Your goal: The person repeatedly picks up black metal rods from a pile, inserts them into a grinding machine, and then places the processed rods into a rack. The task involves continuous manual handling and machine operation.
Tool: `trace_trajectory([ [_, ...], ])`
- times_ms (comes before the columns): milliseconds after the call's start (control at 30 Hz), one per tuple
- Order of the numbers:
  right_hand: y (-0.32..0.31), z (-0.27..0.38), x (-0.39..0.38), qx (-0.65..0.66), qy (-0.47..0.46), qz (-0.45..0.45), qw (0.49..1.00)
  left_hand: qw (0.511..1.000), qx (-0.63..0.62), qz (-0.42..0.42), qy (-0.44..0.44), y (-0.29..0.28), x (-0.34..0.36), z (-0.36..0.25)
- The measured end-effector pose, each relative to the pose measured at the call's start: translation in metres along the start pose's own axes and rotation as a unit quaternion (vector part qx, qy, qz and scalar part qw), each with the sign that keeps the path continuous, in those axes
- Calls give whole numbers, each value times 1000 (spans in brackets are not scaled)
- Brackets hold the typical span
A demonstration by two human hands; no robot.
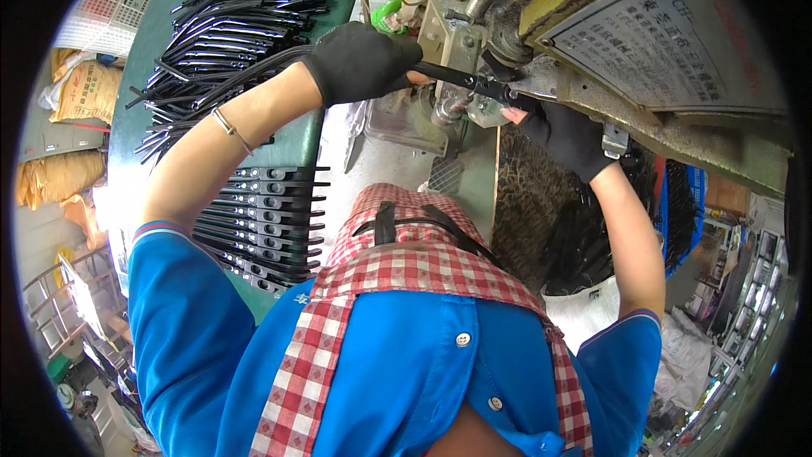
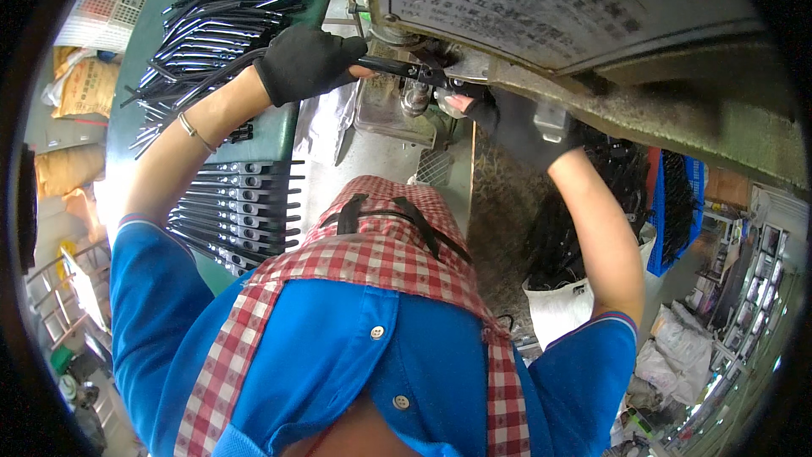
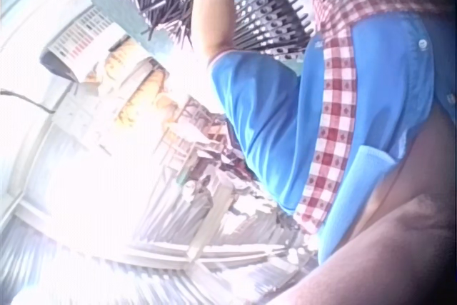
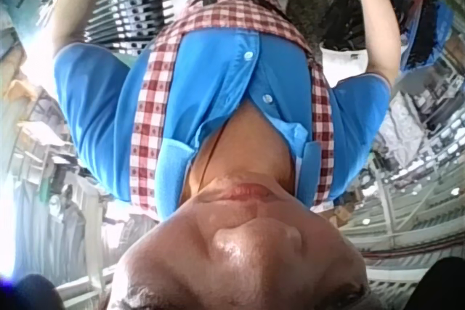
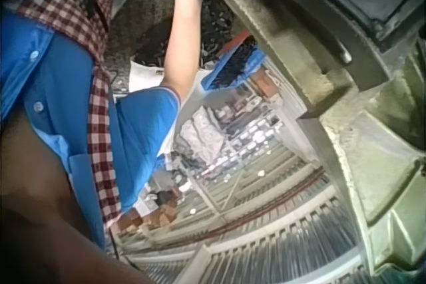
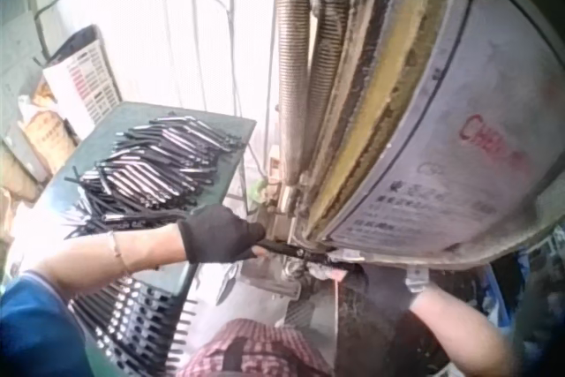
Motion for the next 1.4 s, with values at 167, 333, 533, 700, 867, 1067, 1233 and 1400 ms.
trace_trajectory([
  [167,9,-18,4,-130,-35,-47,990,998,-44,48,-6,9,1,3],
  [333,12,-23,11,-80,28,10,996,973,-167,154,-31,16,9,11],
  [533,17,-19,1,-94,96,7,991,998,22,57,27,11,13,7],
  [700,21,-22,3,-147,126,5,981,999,30,26,34,22,13,3],
  [867,30,-15,1,-215,141,2,966,997,38,58,-22,22,15,-4],
  [1067,33,-17,5,-258,163,36,952,997,35,41,-47,29,14,-1],
  [1233,46,-24,-4,-272,175,-49,945,997,78,6,-25,25,22,1],
  [1400,53,-24,-11,-202,182,-160,949,995,73,-10,-64,39,18,4],
])
Point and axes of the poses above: each hand's wrist, its own x-axis towards the middle knuckle, its own y-axis out of the palm, z = x × y, the point moved 6 cm from there along x, towards the middle knuckle, and after that the axes turned 11 degrees about y, right-handed, at the moved point
